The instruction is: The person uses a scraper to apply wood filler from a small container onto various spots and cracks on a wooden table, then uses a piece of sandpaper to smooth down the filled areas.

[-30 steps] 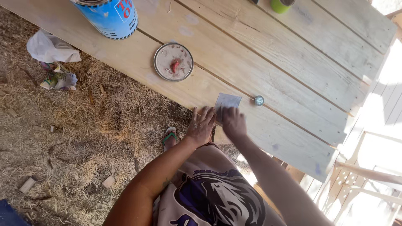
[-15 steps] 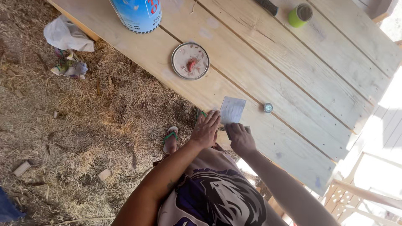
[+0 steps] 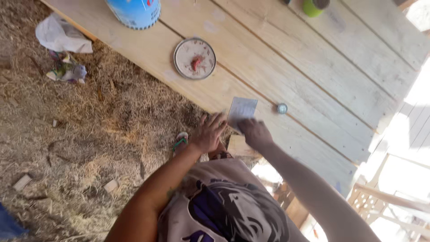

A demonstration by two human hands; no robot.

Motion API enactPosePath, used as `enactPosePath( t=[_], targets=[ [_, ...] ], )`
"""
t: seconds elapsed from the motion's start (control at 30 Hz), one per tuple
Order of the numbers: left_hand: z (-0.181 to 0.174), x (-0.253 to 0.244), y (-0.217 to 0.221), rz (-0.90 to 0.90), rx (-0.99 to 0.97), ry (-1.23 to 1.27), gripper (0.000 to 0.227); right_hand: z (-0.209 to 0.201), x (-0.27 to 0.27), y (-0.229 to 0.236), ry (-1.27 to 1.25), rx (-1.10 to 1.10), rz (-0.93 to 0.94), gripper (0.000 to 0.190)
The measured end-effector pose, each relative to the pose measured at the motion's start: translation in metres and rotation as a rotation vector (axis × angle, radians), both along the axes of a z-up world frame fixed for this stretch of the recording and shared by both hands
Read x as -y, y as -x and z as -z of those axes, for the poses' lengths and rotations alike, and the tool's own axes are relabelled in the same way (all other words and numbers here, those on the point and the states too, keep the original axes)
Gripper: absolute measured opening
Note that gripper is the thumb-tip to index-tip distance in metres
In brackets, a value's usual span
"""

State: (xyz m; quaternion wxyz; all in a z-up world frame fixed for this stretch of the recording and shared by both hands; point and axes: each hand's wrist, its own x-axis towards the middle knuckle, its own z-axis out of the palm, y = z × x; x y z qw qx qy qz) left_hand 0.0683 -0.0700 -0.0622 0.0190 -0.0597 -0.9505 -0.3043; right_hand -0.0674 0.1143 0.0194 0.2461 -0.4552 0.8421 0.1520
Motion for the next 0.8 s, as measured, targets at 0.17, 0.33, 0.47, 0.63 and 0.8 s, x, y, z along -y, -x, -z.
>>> enactPosePath(
  t=[0.17,0.33,0.47,0.63,0.8],
  targets=[
    [-0.011,-0.005,-0.002,-0.042,0.004,0.003,0.058,-0.016,-0.012,-0.027,0.182,-0.058,-0.178,0.056],
    [0.001,0.003,0.006,-0.048,-0.039,-0.223,0.046,-0.007,0.027,-0.013,0.273,-0.093,-0.145,0.052],
    [0.004,0.007,0.005,-0.104,-0.133,-0.294,0.036,-0.005,0.029,-0.011,0.272,-0.049,-0.016,0.04],
    [-0.003,-0.02,0.011,-0.407,0.315,-0.384,0.022,-0.014,0.003,-0.031,0.315,-0.105,-0.088,0.049],
    [0.02,-0.053,0.04,-0.71,0.403,-0.633,0.046,0.01,0.028,-0.005,0.402,-0.114,-0.002,0.042]
  ],
)
